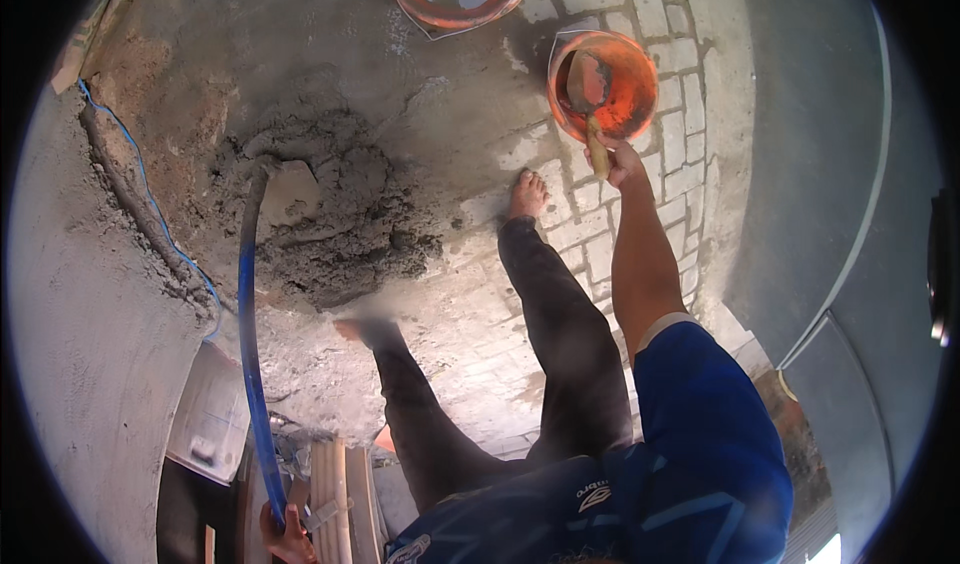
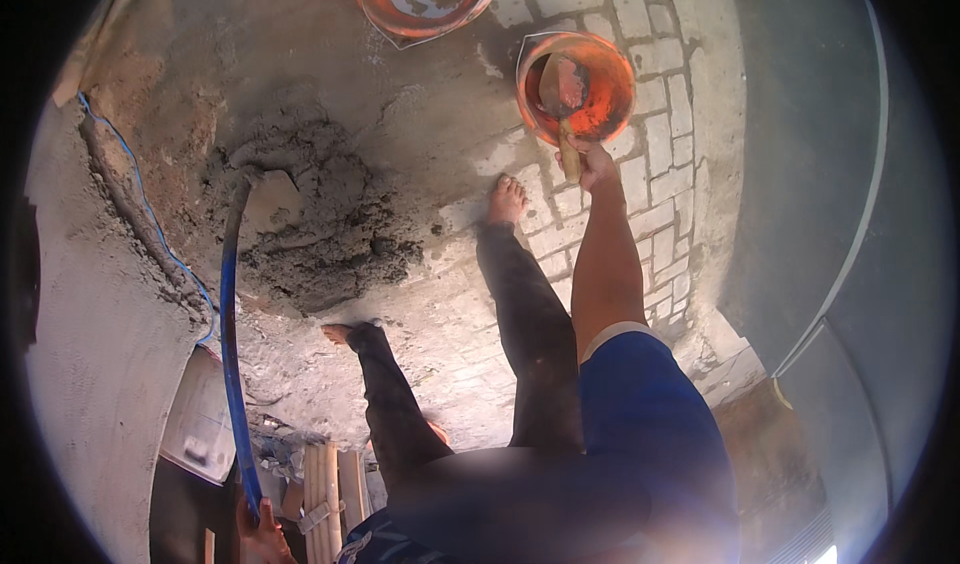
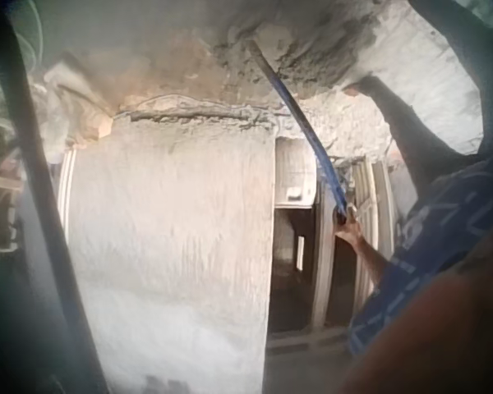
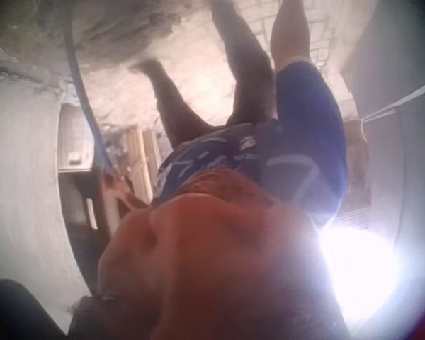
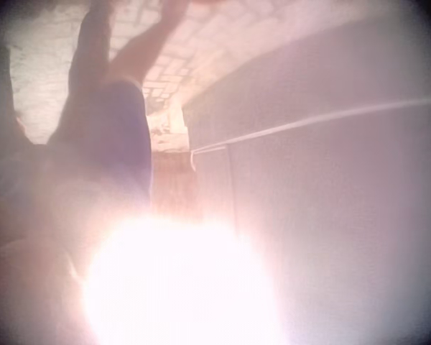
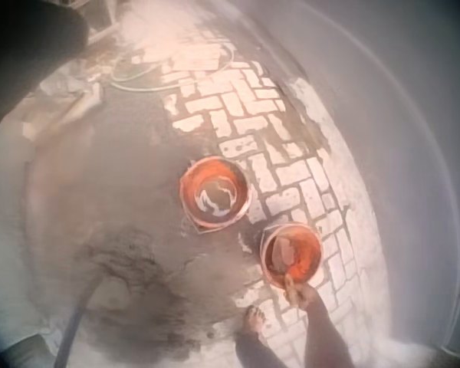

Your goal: The person mixes a pile of concrete on the floor using a hoe, then scoops the mixture into an orange bucket. They add water from a larger bucket and continue mixing. Finally, they use a trowel to scrape remaining concrete from the floor into the bucket.

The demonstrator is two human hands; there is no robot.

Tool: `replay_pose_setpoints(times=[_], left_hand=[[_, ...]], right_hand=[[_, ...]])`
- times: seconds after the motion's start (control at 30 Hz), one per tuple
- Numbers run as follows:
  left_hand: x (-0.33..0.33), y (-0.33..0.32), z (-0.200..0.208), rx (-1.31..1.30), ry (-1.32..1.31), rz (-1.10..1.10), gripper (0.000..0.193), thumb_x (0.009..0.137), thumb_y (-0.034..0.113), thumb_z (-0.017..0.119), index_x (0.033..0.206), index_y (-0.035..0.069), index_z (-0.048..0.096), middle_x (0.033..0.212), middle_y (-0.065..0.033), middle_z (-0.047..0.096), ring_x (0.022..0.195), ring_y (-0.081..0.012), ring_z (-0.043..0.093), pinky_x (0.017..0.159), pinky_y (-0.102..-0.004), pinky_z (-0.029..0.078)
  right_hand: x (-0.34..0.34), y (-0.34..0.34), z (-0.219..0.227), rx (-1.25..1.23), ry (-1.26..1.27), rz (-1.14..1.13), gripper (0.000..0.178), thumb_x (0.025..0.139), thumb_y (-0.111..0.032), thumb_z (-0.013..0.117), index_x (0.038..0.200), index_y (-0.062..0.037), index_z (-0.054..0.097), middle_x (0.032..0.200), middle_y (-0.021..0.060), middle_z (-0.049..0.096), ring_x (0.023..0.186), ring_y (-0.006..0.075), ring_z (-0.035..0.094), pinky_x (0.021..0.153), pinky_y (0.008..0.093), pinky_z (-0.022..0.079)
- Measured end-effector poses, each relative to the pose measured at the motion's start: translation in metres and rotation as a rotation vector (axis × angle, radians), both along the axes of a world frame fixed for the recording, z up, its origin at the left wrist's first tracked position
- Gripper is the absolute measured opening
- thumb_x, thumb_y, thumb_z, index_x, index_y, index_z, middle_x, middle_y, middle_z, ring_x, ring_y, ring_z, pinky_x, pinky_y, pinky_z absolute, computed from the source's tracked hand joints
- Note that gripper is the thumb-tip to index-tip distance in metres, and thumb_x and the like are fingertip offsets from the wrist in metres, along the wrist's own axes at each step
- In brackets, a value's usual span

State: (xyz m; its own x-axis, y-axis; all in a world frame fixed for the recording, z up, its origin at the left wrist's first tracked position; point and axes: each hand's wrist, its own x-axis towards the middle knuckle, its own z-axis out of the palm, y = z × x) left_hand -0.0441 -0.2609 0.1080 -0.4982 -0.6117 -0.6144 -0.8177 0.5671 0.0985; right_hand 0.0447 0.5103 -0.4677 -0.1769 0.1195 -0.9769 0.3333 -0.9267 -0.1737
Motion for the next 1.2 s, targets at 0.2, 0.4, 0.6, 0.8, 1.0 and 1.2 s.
replay_pose_setpoints(times=[0.2, 0.4, 0.6, 0.8, 1.0, 1.2], left_hand=[[-0.011, 0.04, -0.015, -0.23, 0.084, -0.347, 0.042, 0.081, 0.014, 0.08, 0.116, -0.001, 0.064, 0.09, -0.0052, 0.061, 0.059, -0.0078, 0.049, 0.043, -0.0214, 0.037], [-0.02, 0.042, -0.028, -0.16, 0.142, -0.283, 0.04, 0.081, 0.012, 0.08, 0.114, -0.003, 0.064, 0.085, -0.003, 0.059, 0.054, -0.0061, 0.044, 0.043, -0.021, 0.035], [-0.019, 0.049, -0.02, -0.182, 0.086, -0.276, 0.033, 0.081, 0.004, 0.076, 0.111, -0.006, 0.065, 0.089, -0.0052, 0.063, 0.071, -0.0111, 0.053, 0.062, -0.0251, 0.043], [-0.026, 0.041, -0.018, -0.188, 0.045, -0.269, 0.037, 0.079, 0.004, 0.08, 0.11, -0.007, 0.064, 0.092, -0.0053, 0.066, 0.079, -0.0126, 0.057, 0.072, -0.0272, 0.047], [-0.028, 0.023, -0.017, -0.177, 0.018, -0.272, 0.044, 0.08, 0.009, 0.081, 0.115, -0.007, 0.062, 0.092, -0.0036, 0.064, 0.079, -0.0108, 0.056, 0.072, -0.0261, 0.046], [-0.003, 0.022, -0.033, 0.053, 0.111, 0.061, 0.048, 0.077, 0.006, 0.082, 0.119, -0.002, 0.06, 0.077, 0.002, 0.058, 0.058, -0.0031, 0.047, 0.049, -0.0187, 0.037]], right_hand=[[-0.005, -0.113, 0.01, -0.012, -0.02, 0.343, 0.063, 0.083, -0.004, 0.072, 0.132, -0.0137, 0.033, 0.111, 0.0193, 0.06, 0.071, 0.0318, 0.068, 0.053, 0.0409, 0.058], [-0.057, -0.188, 0.023, 0.337, -0.054, 0.732, 0.055, 0.075, -0.016, 0.082, 0.118, 0.0006, 0.051, 0.099, 0.0174, 0.064, 0.06, 0.0255, 0.067, 0.045, 0.0357, 0.057], [-0.085, -0.19, 0.141, 0.334, -0.329, 1.188, 0.045, 0.076, -0.029, 0.08, 0.098, 0.0067, 0.063, 0.076, 0.0109, 0.065, 0.057, 0.0194, 0.066, 0.046, 0.0311, 0.054], [0.042, -0.156, 0.136, 0.883, -0.49, 1.184, 0.043, 0.079, -0.039, 0.074, 0.095, -0.0012, 0.064, 0.08, 0.0202, 0.068, 0.059, 0.0317, 0.066, 0.059, 0.0443, 0.053], [0.028, -0.106, 0.024, 0.704, -0.778, 0.97, 0.043, 0.08, -0.037, 0.072, 0.095, 0.0031, 0.065, 0.075, 0.0155, 0.068, 0.054, 0.0246, 0.066, 0.052, 0.0388, 0.053], [0.04, -0.075, -0.038, 1.132, -0.9, 1.136, 0.062, 0.083, -0.05, 0.066, 0.099, 0.009, 0.069, 0.087, 0.0218, 0.07, 0.073, 0.0344, 0.069, 0.071, 0.045, 0.055]])
